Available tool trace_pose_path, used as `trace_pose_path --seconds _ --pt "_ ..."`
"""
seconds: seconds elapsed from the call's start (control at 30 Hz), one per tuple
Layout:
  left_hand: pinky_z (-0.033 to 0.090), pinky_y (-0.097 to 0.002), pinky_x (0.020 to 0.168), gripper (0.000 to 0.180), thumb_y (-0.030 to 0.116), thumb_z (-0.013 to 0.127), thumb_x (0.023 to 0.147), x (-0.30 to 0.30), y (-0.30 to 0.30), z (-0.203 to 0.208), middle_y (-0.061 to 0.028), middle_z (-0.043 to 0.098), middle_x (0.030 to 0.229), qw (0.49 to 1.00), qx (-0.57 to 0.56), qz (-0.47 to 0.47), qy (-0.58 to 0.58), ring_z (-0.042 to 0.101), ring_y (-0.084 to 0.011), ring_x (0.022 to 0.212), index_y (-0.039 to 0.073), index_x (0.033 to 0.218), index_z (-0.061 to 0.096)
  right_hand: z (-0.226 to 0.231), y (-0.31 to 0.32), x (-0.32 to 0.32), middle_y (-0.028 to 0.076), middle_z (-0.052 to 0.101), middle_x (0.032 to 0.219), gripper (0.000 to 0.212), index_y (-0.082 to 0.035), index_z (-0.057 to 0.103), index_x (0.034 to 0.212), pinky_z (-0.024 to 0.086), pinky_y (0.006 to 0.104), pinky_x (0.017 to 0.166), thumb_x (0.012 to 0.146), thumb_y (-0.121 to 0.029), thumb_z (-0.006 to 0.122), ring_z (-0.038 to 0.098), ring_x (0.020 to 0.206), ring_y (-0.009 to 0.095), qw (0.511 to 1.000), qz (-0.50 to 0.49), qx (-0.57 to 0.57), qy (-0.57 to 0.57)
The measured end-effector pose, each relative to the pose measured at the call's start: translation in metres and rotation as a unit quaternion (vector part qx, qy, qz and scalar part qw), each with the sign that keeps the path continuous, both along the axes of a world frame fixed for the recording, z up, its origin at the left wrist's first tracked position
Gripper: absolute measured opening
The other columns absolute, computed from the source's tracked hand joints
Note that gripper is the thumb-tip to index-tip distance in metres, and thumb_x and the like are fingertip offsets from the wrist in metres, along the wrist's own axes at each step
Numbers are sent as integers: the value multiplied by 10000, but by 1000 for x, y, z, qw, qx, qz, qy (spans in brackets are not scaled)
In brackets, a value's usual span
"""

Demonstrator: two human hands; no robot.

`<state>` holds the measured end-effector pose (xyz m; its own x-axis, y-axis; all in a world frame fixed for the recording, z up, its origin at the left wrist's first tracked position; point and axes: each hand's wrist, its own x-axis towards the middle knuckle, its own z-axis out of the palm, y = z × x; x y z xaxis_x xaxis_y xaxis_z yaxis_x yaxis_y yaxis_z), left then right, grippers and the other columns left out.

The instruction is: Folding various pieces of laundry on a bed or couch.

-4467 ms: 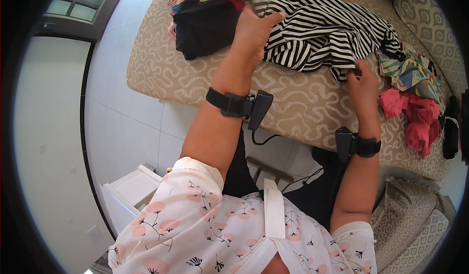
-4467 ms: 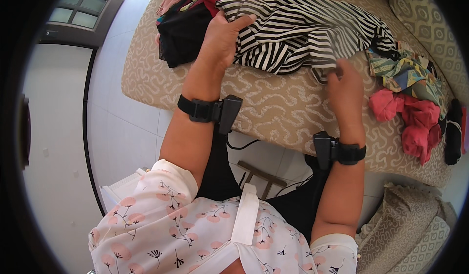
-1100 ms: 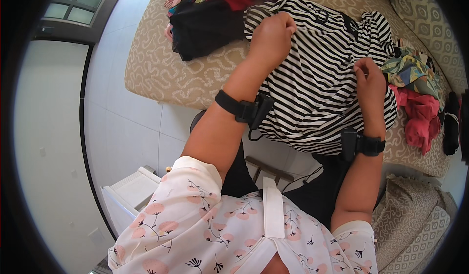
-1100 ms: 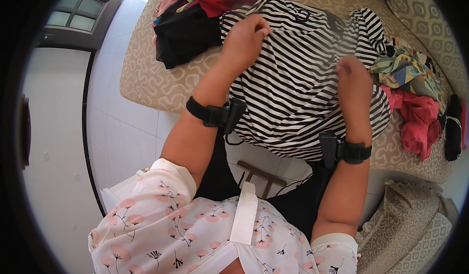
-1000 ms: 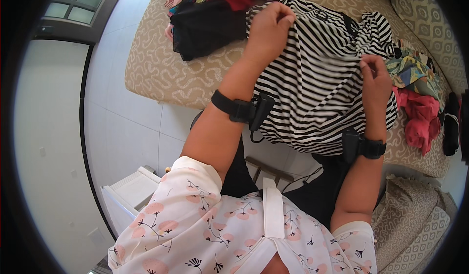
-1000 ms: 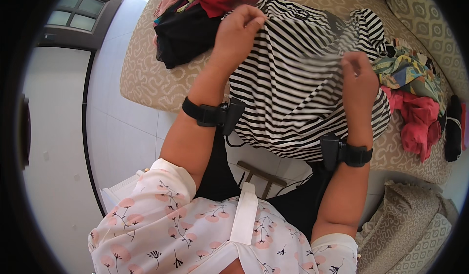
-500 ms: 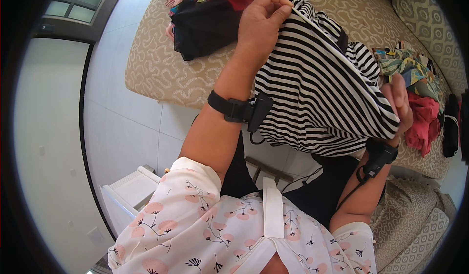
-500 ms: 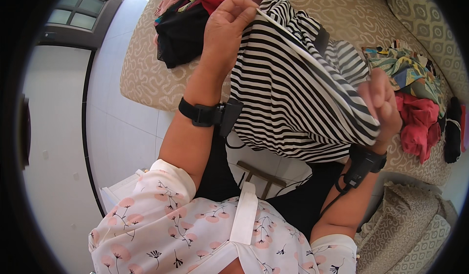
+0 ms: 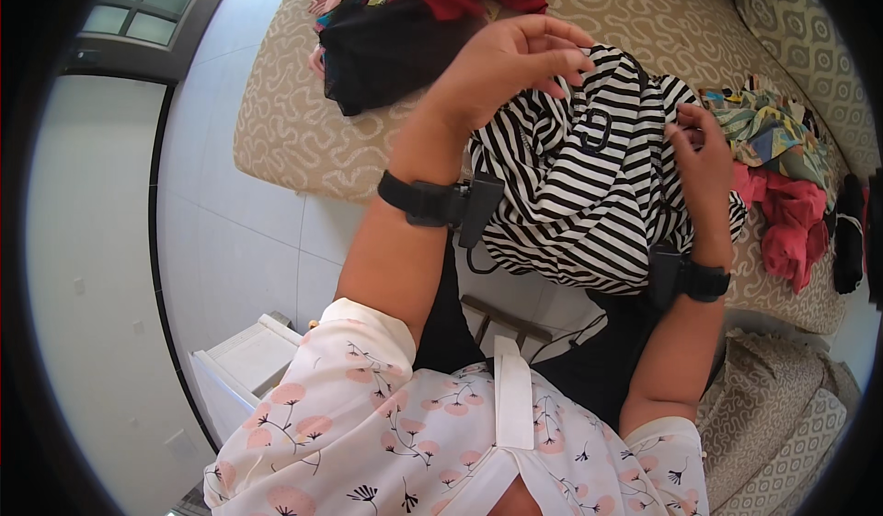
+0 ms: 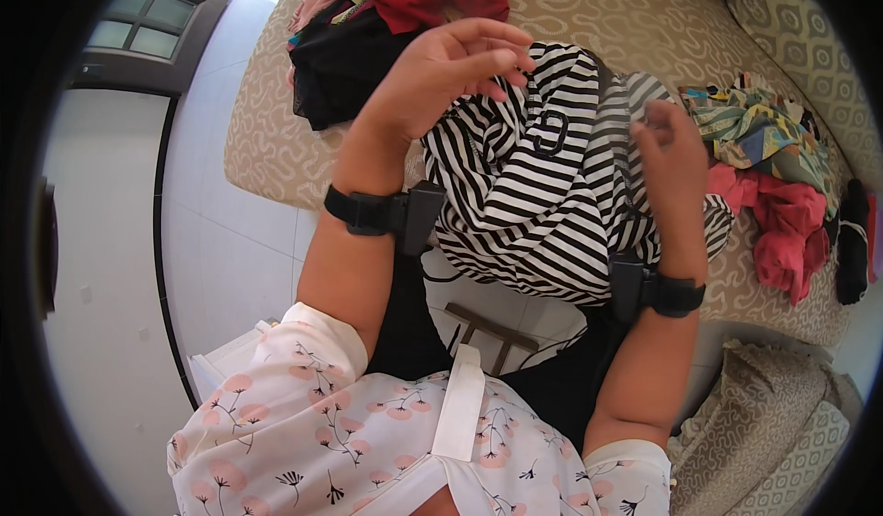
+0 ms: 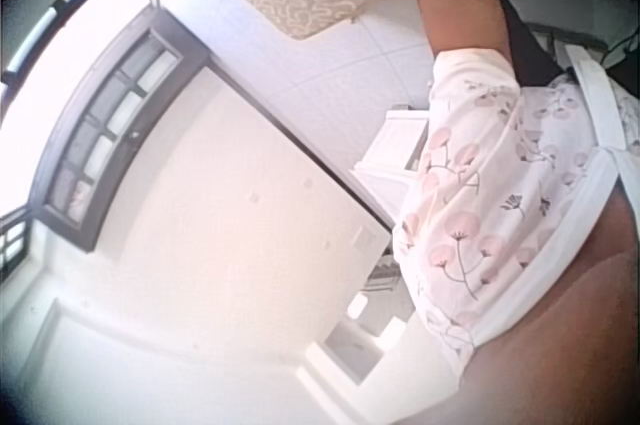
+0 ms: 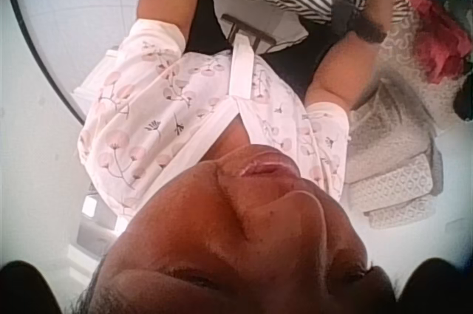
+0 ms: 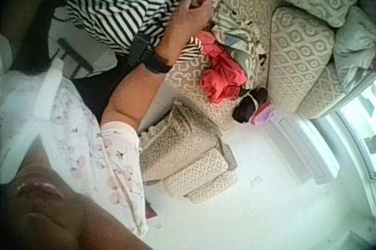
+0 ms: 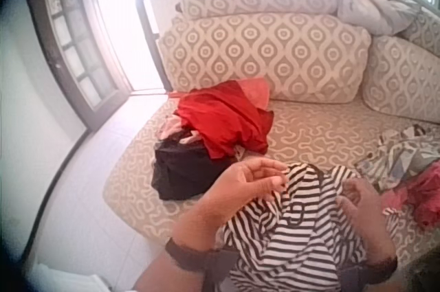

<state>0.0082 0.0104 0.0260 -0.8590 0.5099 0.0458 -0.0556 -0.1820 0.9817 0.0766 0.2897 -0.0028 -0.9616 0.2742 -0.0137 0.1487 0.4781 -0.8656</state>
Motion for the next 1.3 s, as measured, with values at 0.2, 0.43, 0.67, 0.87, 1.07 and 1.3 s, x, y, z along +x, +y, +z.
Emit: trace_pose_path --seconds 0.2,0.43,0.67,0.87,1.07,1.3 --pt "518 -302 798 544 122 764 763 1 18 -35 -101 632 1175 949 -276 57 141 628 -164 881 82 1276 586 0 -10 4 110 625 1002 277 -9 596 1053 496 343 752 803 -75 694 616 784 253 956 105 268 62" --pt "523 -344 807 733 75 768 720 7 28 -50 -171 539 1275 869 -363 171 291 634 -250 871 122 1385 464 9 -5 2 -26 539 884 148 -96 564 1086 451 244 674 940 -93 591 537 770 71 965 26 -253 61" --pt "520 -341 714 387 61 678 778 -7 18 -49 -125 663 867 845 -397 214 286 646 -248 794 54 1160 609 21 42 7 56 586 977 181 -34 516 1160 487 276 790 981 -56 510 575 880 147 852 -170 -328 372" --pt "566 -311 722 157 -33 546 886 -17 4 -14 -52 638 913 921 142 362 19 637 -154 816 29 1029 571 26 77 14 165 548 1154 200 21 454 1159 486 321 935 967 -11 504 572 1053 235 791 -256 -271 485" --pt "556 -328 818 160 -13 546 925 -23 -10 -20 -59 619 968 877 217 424 64 626 -163 885 15 1083 541 30 51 7 159 630 1124 124 45 561 1052 476 305 992 950 -26 560 614 1049 228 885 -229 -74 399" --pt "549 -308 802 139 17 563 936 -23 -11 -19 -60 618 974 877 198 424 114 619 -157 891 33 1073 550 7 28 3 124 655 1027 246 -43 642 1063 496 363 836 827 -89 691 633 964 270 977 -9 214 20"
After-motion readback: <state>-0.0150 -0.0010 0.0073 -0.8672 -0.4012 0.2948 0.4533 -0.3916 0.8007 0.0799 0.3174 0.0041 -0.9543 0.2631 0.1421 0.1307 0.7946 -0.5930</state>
